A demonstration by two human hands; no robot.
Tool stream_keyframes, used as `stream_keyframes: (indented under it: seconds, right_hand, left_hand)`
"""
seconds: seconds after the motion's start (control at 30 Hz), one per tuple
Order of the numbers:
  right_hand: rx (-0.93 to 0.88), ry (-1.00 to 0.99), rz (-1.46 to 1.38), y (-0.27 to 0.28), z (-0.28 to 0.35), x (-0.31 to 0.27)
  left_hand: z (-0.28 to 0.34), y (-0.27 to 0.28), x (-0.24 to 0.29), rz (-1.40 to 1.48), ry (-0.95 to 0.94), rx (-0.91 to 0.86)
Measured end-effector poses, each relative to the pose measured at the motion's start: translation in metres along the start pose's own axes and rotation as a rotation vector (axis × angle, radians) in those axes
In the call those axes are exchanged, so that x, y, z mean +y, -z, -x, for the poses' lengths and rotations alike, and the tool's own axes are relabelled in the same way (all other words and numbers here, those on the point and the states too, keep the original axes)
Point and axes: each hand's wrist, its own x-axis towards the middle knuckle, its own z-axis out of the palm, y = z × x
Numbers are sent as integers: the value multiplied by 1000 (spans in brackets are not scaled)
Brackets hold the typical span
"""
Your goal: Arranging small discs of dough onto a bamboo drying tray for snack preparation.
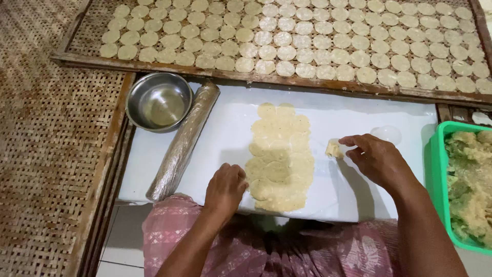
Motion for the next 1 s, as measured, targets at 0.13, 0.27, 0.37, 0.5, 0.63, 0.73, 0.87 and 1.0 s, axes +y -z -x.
stream_keyframes:
  seconds: [0.13, 0.27, 0.37, 0.5, 0.63, 0.73, 0.87, 1.0]
  right_hand:
    - [-76, -163, 22, 9, 4, -17]
    - [-7, -26, 8, 4, 4, -10]
    - [-33, -46, 30, 5, 3, -12]
    - [-58, -99, -19, 7, 4, -16]
    - [-70, -90, 70, 4, 1, -13]
    - [-13, -9, 40, 2, 2, -10]
    - [-41, -66, 8, 6, 4, -16]
    - [4, -4, -29, 6, 7, -21]
  left_hand:
    - [-1, 6, 10, 70, -19, -15]
    - [-3, 16, 23, 39, 105, -175]
    - [-1, 16, 24, 87, 65, -164]
    - [-2, -4, 11, 78, -61, -42]
    - [-2, 3, 23, 20, -11, -36]
    - [-3, 7, 27, 30, 10, -50]
    - [-7, 8, 26, 161, 26, -87]
    - [-10, 7, 27, 326, 86, -112]
